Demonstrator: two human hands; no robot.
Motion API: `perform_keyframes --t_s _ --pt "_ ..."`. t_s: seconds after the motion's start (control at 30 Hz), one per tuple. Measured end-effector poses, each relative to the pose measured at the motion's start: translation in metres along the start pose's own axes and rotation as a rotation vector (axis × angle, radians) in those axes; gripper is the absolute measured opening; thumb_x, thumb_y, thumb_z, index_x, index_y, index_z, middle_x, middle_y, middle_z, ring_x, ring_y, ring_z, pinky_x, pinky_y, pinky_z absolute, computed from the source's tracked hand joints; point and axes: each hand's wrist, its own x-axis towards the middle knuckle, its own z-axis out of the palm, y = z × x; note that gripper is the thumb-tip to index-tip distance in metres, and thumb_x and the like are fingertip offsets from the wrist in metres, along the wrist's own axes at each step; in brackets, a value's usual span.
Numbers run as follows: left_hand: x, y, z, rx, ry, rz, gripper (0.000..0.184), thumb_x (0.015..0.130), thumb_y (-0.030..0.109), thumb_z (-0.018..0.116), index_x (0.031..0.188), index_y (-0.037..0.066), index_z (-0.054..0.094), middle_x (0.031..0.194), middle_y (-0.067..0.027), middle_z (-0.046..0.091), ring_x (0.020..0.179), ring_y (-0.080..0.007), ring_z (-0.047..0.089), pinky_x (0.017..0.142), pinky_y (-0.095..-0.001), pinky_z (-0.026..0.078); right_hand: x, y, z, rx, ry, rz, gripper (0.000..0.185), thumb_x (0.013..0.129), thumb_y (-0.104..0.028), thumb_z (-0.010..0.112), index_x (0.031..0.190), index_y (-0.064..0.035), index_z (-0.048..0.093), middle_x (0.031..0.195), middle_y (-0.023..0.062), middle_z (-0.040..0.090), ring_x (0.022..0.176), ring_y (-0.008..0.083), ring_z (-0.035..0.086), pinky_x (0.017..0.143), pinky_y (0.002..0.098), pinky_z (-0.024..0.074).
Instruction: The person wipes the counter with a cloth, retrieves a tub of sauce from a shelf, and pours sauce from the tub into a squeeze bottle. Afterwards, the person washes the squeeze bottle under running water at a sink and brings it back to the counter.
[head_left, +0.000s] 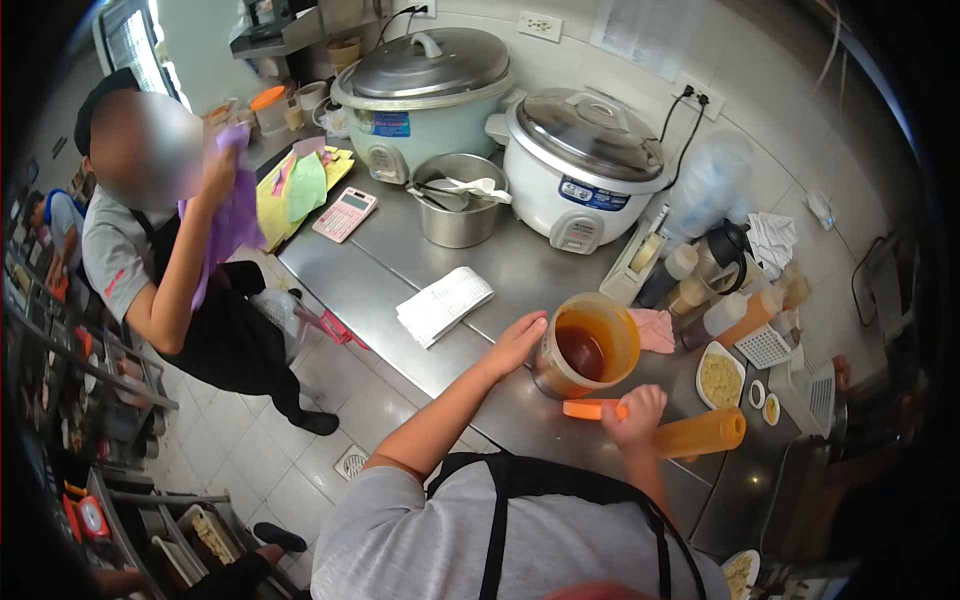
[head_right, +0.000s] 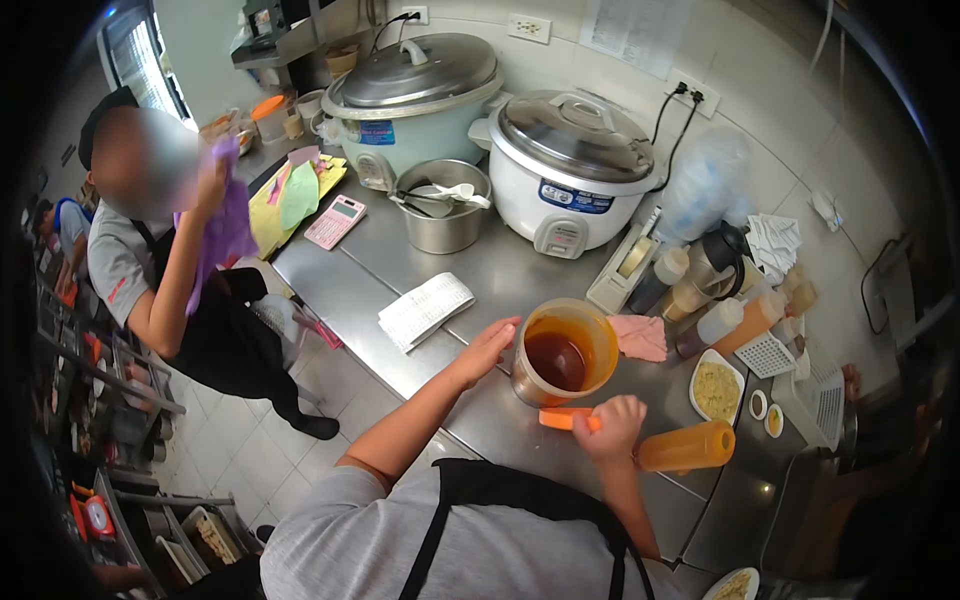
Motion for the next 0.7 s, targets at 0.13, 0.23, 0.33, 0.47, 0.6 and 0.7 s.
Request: perform_keyframes --t_s 0.13,0.23,0.33,0.47,0.6,0.7 --pt "-0.004 -0.001 0.009 -0.058 -0.059 -0.164 0.059 0.084 0.051 0.035 0.131 0.016 0.029 0.126 -0.0080 0.038 0.110 -0.0241 0.039 0.082 -0.0364 0.037 -0.028 -0.008 -0.006 0.013 0.078 -0.025 0.030 0.064 -0.034 0.061 0.058 -0.0113 0.044 0.064 0.0054 0.044 0.067 0.0254 0.043 0.065 0.0380 0.0311" --pt "-0.015 0.019 0.013 -0.037 -0.103 -0.231 0.059 0.083 0.053 0.035 0.131 0.018 0.029 0.128 -0.0080 0.037 0.113 -0.0257 0.038 0.083 -0.0392 0.036 -0.043 -0.010 -0.007 -0.021 0.038 -0.020 0.032 0.065 -0.038 0.061 0.058 -0.0118 0.045 0.066 0.0045 0.044 0.069 0.0246 0.043 0.067 0.0384 0.0309" --pt "-0.018 0.020 0.015 -0.008 -0.078 -0.152 0.061 0.082 0.050 0.041 0.130 0.015 0.029 0.126 -0.0114 0.038 0.112 -0.0257 0.039 0.082 -0.0382 0.037 -0.069 -0.015 -0.005 -0.088 -0.011 -0.005 0.032 0.065 -0.038 0.061 0.058 -0.0114 0.046 0.066 0.0047 0.045 0.072 0.0244 0.044 0.069 0.0388 0.0307" --pt "-0.002 -0.002 0.013 0.223 0.132 0.124 0.063 0.079 0.037 0.053 0.127 0.003 0.031 0.118 -0.0178 0.043 0.099 -0.0225 0.047 0.078 -0.0314 0.041 -0.091 -0.011 0.006 -0.096 -0.047 0.110 0.030 0.064 -0.034 0.063 0.058 -0.0098 0.047 0.067 0.0056 0.047 0.075 0.0251 0.044 0.071 0.0396 0.0303" --pt "0.007 -0.004 0.013 0.220 0.068 0.125 0.065 0.076 0.027 0.056 0.128 -0.001 0.030 0.116 -0.0204 0.044 0.086 -0.0188 0.055 0.071 -0.0282 0.045 -0.099 0.006 0.024 -0.115 -0.097 0.245 0.027 0.066 -0.029 0.064 0.059 -0.0080 0.048 0.069 0.0065 0.048 0.077 0.0271 0.045 0.072 0.0407 0.0307" --pt "0.003 -0.008 0.010 0.139 0.063 0.131 0.065 0.075 0.026 0.056 0.129 0.000 0.029 0.117 -0.0204 0.043 0.090 -0.0200 0.053 0.068 -0.0291 0.046 -0.092 0.022 0.037 -0.076 -0.169 0.327 0.025 0.068 -0.028 0.064 0.063 -0.0073 0.050 0.070 0.0089 0.049 0.080 0.0287 0.045 0.076 0.0401 0.0300"
